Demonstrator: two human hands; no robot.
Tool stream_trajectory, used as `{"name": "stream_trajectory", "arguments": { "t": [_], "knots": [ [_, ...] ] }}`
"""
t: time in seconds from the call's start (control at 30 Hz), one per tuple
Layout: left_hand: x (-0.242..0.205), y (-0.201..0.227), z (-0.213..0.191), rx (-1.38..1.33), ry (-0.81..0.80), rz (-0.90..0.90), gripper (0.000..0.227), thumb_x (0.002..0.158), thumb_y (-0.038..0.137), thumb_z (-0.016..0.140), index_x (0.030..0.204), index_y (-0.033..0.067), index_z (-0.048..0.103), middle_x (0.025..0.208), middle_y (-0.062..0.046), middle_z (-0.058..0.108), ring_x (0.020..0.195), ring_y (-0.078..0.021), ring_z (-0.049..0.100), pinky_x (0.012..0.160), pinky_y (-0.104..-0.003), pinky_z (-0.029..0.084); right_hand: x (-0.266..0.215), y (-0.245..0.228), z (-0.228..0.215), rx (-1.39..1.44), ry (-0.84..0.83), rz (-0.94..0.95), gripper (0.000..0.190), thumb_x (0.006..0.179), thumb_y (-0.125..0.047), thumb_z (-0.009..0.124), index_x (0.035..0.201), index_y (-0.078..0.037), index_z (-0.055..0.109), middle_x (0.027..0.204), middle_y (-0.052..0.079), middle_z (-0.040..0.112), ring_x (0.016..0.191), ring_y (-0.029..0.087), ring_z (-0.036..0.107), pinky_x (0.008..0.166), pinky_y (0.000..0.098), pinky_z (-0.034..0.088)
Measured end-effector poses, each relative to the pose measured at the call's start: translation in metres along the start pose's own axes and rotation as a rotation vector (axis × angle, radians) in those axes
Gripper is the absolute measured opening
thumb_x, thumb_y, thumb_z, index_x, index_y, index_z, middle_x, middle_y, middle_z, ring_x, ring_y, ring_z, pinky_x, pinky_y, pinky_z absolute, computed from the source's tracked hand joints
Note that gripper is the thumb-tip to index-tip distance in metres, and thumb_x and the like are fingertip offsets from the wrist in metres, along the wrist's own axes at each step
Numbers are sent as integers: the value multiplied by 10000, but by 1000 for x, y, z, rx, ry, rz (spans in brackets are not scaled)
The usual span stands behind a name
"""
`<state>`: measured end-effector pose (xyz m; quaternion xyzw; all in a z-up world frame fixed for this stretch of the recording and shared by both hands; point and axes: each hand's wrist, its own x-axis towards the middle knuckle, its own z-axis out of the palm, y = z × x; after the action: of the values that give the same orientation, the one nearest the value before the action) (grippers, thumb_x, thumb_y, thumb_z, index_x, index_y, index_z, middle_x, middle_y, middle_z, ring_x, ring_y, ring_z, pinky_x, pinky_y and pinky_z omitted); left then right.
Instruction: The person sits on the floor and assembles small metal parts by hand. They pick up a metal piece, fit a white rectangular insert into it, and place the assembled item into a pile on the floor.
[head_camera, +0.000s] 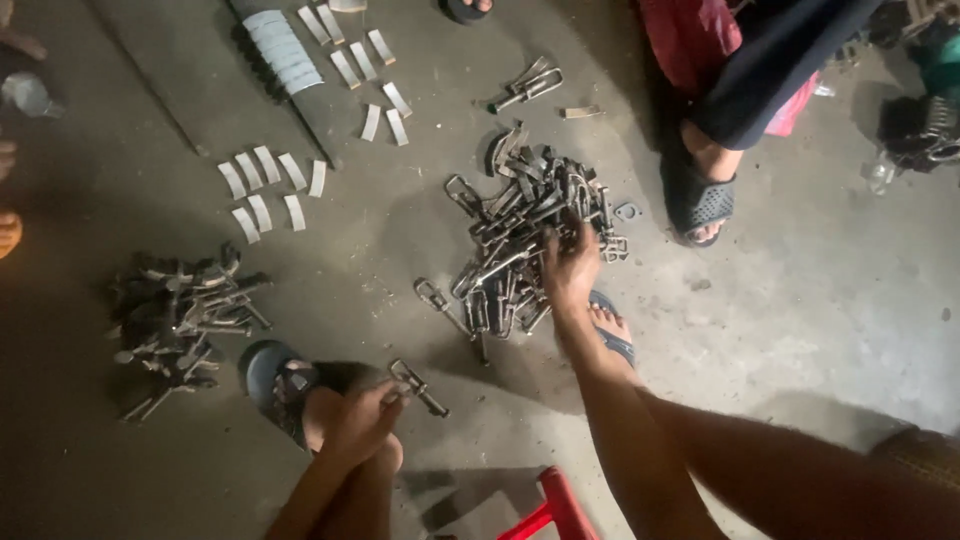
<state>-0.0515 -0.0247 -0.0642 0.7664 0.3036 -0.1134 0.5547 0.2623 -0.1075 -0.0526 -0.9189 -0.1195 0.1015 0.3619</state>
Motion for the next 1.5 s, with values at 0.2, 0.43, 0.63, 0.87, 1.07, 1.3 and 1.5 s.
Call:
{"name": "stream_trajectory", "arguments": {
  "t": [0.2,0.43,0.63,0.87,1.07,1.3,1.5],
  "knots": [
    [7,4,-4,64,-65,-229,434,797,361,395,1102,117,584,1118,-30,609,1077,-197,530,912,-346,374,4,21,-12,-367,-136,319,345,852,-207,527,1124,-19,430,1150,200,346,727,314,552,622,430,515],
    [7,-16,13,76,30,-87,277,817,288,466,951,99,619,922,-58,652,861,-216,607,776,-339,424,6,54,-10,-204,292,-467,73,832,-23,586,856,12,526,881,183,477,768,342,482,675,434,413],
    [16,72,-38,97,383,23,480,833,317,576,1161,-27,510,1107,-243,545,1047,-393,526,863,-470,410,-49,-52,8,85,-45,-660,201,807,-92,622,1002,-76,577,899,146,584,898,340,585,807,389,437],
    [47,-12,-31,-205,487,-158,179,790,173,544,820,25,641,721,-132,625,699,-248,591,686,-382,452,-112,-117,74,219,-582,-781,248,772,-312,655,900,-117,569,917,72,554,821,244,569,678,365,465],
    [40,-75,-10,456,980,124,385,830,126,522,1208,201,519,897,-44,598,730,-112,535,636,-257,426,-10,-119,213,-184,-592,-822,386,956,-357,306,1105,-94,547,1138,125,526,1078,289,494,844,384,422],
    [26,10,-32,-448,843,-138,225,899,158,458,1068,85,587,1016,-58,585,937,-99,508,859,-315,359,42,-199,261,-1049,-331,-1423,205,813,-243,491,873,-241,686,1258,62,444,1123,267,372,805,353,387],
    [5,10,-81,-341,388,-300,200,852,143,490,1031,103,569,931,-66,586,831,-171,567,737,-283,396,48,-232,259,-1249,-706,-1316,309,897,-220,367,1090,-218,609,1446,164,191,1303,318,209,1012,445,233]
  ]
}}
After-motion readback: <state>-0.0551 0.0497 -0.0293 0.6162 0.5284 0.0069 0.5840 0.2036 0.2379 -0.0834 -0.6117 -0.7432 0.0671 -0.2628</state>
